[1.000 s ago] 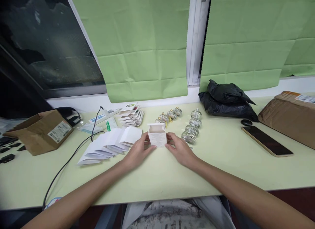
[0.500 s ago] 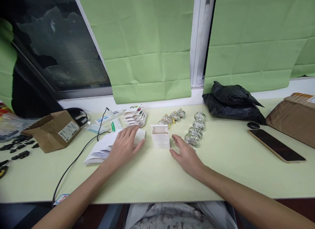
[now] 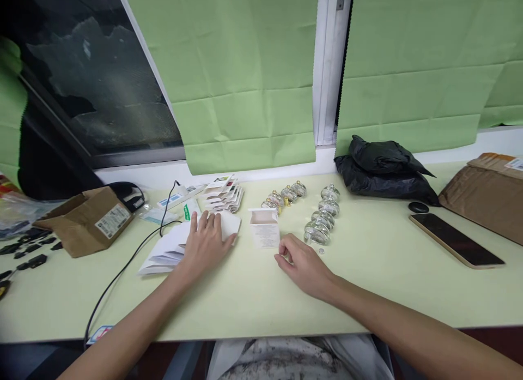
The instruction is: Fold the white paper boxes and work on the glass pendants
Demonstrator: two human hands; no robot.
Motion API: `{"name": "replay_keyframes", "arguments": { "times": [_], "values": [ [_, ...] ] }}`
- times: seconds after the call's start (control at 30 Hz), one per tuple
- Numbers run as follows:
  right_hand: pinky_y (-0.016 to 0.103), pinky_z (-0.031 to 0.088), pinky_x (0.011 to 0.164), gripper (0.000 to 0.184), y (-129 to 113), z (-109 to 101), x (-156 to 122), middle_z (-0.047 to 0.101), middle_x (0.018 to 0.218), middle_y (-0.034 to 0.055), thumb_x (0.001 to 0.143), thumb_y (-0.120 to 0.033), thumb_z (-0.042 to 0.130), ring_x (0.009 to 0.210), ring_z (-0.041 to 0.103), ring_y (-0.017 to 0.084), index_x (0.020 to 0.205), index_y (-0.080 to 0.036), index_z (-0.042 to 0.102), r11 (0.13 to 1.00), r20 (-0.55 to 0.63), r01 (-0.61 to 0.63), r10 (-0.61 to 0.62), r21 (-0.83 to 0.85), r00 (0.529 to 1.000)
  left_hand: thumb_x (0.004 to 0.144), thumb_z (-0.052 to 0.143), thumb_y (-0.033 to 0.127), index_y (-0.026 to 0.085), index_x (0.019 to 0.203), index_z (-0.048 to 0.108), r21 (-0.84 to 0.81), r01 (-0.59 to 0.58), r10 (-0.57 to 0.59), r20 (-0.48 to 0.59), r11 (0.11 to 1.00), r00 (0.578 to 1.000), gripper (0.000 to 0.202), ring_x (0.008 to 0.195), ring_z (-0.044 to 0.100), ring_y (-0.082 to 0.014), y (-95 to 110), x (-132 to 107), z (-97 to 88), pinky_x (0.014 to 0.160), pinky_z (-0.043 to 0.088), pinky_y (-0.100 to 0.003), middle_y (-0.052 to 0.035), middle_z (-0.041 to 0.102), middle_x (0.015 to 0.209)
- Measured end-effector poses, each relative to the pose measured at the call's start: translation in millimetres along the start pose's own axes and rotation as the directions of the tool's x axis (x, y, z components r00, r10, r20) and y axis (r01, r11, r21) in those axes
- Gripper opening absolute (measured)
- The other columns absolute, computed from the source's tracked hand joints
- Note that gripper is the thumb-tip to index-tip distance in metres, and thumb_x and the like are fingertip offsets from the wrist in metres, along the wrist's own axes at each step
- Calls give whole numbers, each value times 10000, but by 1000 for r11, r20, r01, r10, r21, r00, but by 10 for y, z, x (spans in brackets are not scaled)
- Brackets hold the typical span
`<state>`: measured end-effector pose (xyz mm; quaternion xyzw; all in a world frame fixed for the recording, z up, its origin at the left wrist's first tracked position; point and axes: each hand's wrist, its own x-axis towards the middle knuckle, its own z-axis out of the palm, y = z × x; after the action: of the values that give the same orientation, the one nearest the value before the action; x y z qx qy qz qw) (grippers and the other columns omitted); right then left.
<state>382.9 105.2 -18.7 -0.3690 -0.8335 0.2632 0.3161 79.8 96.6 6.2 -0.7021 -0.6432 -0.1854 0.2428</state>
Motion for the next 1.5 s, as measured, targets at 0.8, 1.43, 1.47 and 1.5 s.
{"name": "replay_keyframes", "arguments": {
  "times": [0.8, 1.43, 1.47, 1.5],
  "values": [
    [315, 450, 660, 126, -111, -80, -62, 598, 881, 3, 1063, -390, 511, 722, 549, 179, 1115, -280, 541, 970, 74, 114, -132, 213, 988, 992, 631, 487, 231, 1631, 142, -712, -115, -264, -398, 692, 878, 845, 1373, 534, -323, 210, -99, -372, 1102, 519, -462, -201, 432, 1521],
    [289, 527, 584, 306, 50, -88, -93, 630, 867, 26, 1033, -527, 585, 700, 612, 177, 1066, -225, 625, 826, 74, 0, -50, 564, 996, 1033, 602, 428, 203, 1410, 561, -896, 166, 250, 286, 412, 925, 440, 881, 631, -193, 606, -299, -395, 766, 516, -303, -74, 710, 1088],
    [273, 504, 533, 304, 66, -80, -99, 625, 830, 11, 1029, -529, 594, 637, 595, 158, 1067, -228, 617, 792, 129, -58, -26, 608, 991, 1025, 611, 447, 197, 1388, 587, -894, 191, 249, 309, 406, 918, 441, 851, 625, -189, 613, -297, -398, 744, 513, -297, -64, 711, 1030],
    [262, 487, 499, 304, 78, -77, -103, 624, 808, 1, 1024, -531, 604, 596, 584, 146, 1073, -231, 611, 763, 177, -108, -8, 638, 984, 1017, 620, 462, 191, 1378, 601, -895, 209, 249, 323, 393, 913, 451, 836, 624, -189, 619, -297, -394, 730, 515, -294, -57, 710, 990]
  ]
}}
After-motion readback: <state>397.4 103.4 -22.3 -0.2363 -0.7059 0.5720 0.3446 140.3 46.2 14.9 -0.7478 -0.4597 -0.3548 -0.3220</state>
